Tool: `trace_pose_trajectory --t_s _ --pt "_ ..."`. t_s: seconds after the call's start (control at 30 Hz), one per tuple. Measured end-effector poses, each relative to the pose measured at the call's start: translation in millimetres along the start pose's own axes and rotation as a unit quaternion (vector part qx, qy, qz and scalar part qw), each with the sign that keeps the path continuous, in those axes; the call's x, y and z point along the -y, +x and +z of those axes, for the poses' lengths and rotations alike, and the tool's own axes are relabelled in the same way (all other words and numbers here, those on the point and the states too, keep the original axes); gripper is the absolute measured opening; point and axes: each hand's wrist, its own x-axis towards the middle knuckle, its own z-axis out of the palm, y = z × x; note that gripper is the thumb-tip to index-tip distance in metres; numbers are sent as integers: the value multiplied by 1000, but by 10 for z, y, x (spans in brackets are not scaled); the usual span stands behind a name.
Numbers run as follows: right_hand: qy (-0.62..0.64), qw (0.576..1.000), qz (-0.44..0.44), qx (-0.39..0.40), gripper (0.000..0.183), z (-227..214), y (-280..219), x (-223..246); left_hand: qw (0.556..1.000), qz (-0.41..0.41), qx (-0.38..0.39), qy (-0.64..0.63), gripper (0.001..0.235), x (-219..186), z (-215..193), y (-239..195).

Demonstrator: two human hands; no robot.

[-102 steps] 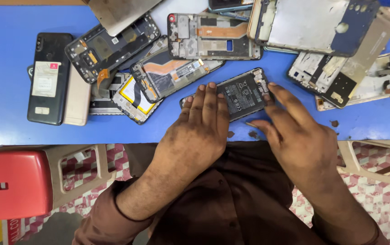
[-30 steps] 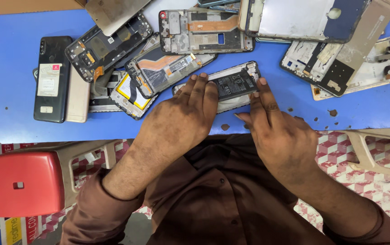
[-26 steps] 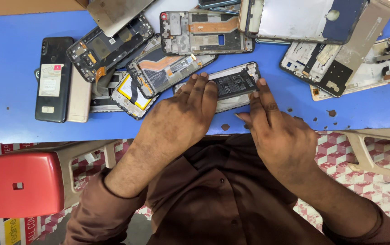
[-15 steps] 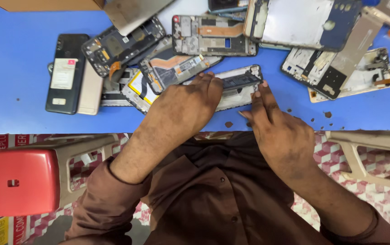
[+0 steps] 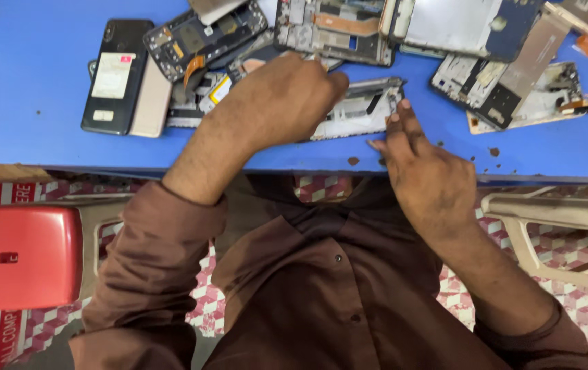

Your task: The person uses a small screwdriver to pry open a smartphone and remove its battery. The person then sets the battery aside and continues to pry at the phone's internal components.

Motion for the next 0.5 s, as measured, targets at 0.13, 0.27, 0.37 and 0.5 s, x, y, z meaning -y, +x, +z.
trace_pose_trajectory --t_s 0.13,0.27,0.37,0.5 --pt "0 1000 -6 -9 39 2 -9 0 1000 -7 19 -24 13 83 -7 79" --pt "-2 1000 -12 -4 37 24 -35 -16 997 -1 15 -78 20 170 -52 111" --pt "-3 999 -27 -35 35 44 -50 -23 995 -21 31 -97 21 190 -61 131" --pt "-10 999 -23 -24 34 69 -62 -34 990 -54 77 -103 23 240 -66 157"
